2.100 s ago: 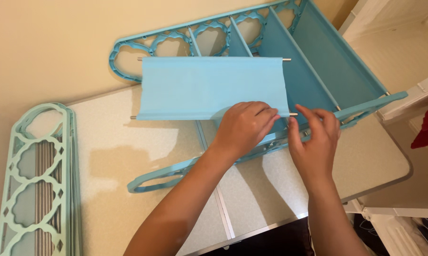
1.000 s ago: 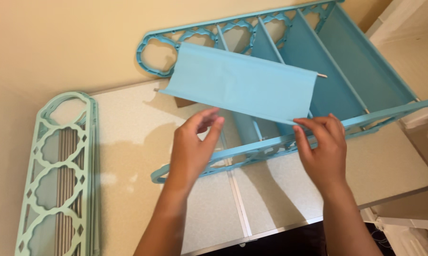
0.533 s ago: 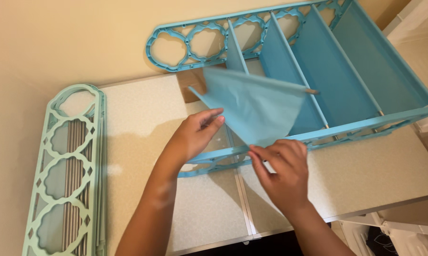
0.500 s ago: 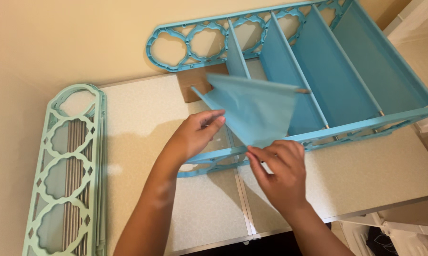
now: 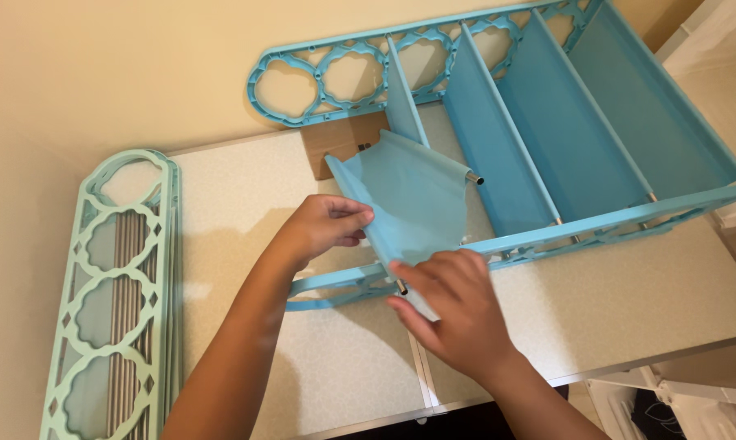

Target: The person assembles a light blue plastic storage shelf by inserting metal rods into frame slots and attaching fabric shelves. They align and secure each shelf layer, then position the completed unit upright on the table.

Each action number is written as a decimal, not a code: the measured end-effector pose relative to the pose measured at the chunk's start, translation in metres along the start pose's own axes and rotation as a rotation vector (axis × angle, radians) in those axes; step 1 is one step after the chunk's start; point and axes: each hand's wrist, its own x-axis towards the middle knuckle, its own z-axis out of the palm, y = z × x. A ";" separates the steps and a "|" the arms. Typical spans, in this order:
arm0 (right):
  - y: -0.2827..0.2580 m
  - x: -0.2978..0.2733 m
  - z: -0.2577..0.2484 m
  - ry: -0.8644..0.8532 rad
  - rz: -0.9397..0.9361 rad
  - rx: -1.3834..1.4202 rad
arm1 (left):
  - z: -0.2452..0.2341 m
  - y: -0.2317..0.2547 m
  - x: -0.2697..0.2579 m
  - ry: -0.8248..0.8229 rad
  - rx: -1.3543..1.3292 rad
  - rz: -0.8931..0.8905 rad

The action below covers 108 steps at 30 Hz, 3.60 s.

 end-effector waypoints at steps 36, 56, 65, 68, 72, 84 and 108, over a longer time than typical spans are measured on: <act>0.040 0.070 -0.008 0.172 0.619 0.071 | -0.011 -0.008 -0.009 -0.081 -0.056 0.012; 0.034 0.085 -0.001 0.396 0.039 -0.026 | -0.020 -0.001 -0.068 0.023 0.254 0.221; 0.046 0.085 0.021 0.282 -0.189 -0.032 | 0.010 0.004 -0.124 0.097 0.366 0.305; 0.047 0.093 0.021 0.178 -0.268 -0.017 | 0.014 0.005 -0.123 0.134 0.342 0.276; 0.044 0.104 0.019 0.075 -0.352 0.023 | 0.013 0.005 -0.123 0.142 0.330 0.314; 0.039 0.116 0.041 -0.058 -0.472 0.079 | 0.003 -0.018 -0.112 0.324 0.151 0.401; 0.032 0.074 0.042 -0.220 -0.336 0.061 | -0.032 -0.005 -0.029 0.288 -0.344 0.301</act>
